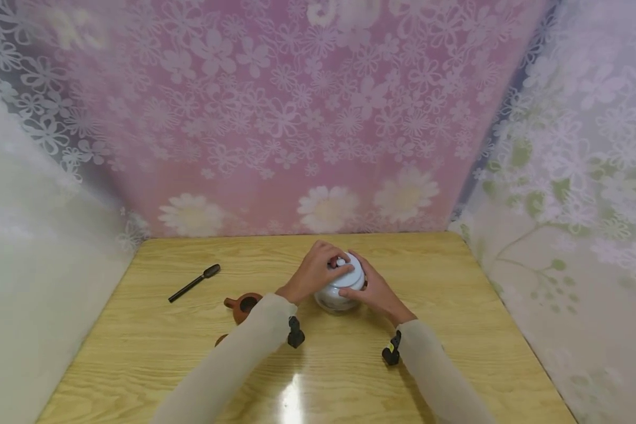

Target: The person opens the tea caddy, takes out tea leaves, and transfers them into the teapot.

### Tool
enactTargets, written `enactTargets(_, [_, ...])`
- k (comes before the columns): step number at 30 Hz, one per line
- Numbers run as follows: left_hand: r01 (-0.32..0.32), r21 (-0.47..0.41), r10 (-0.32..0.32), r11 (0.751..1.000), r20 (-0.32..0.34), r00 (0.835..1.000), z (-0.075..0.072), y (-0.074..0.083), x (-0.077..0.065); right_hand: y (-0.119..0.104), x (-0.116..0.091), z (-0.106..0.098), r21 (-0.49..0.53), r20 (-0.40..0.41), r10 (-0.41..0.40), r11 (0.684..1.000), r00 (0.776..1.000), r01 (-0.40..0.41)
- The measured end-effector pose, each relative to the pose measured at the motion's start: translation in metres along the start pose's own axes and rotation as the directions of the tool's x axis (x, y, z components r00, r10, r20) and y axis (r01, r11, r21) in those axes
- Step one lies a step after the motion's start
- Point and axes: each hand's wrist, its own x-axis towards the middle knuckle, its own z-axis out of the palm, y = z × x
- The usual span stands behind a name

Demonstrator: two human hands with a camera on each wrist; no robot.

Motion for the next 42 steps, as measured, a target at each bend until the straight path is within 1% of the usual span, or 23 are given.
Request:
enactTargets(2, [0.005, 0.009, -0.004, 1.000, -0.015, 1.000, 0.001, -0.001, 0.000, -0.001, 0.001, 0.001, 0.003, -0.002, -0.001, 1.000, 1.000, 0.001])
enactTargets(6, [-0.006, 0.015, 0.006, 1.000, -0.045, 0.999, 0.005, -0.002, 0.000, 0.001, 0.003, 0.001, 0.004, -0.002, -0.006, 1.000, 1.000, 0.006])
enactTargets(10, [-0.021, 0.021, 0.023, 1.000, -0.099, 0.995, 0.010, -0.005, -0.001, 0.003, 0.004, 0.003, 0.012, -0.005, -0.013, 1.000, 1.000, 0.014])
enactTargets(12, [-0.028, 0.020, 0.030, 0.999, -0.127, 0.991, 0.012, -0.006, -0.002, 0.003, 0.005, 0.004, 0.020, -0.001, -0.019, 1.000, 1.000, 0.019])
enactTargets(19, [-0.020, -0.010, 0.018, 1.000, -0.209, 0.978, 0.021, -0.008, -0.006, 0.008, 0.005, 0.007, 0.030, -0.011, -0.046, 0.998, 0.999, 0.047])
enactTargets(26, [-0.055, -0.042, 0.042, 0.998, -0.268, 0.963, 0.028, -0.011, -0.005, 0.008, 0.003, 0.007, 0.020, -0.035, -0.057, 0.998, 0.998, 0.058])
enactTargets(31, [-0.080, -0.052, 0.062, 0.995, -0.289, 0.955, 0.027, -0.013, -0.003, 0.006, 0.003, 0.006, 0.015, -0.040, -0.072, 0.997, 0.997, 0.072])
enactTargets(42, [-0.101, -0.069, 0.076, 0.992, -0.305, 0.949, 0.028, -0.013, -0.003, 0.009, 0.003, 0.006, -0.003, -0.038, -0.077, 0.997, 0.996, 0.077])
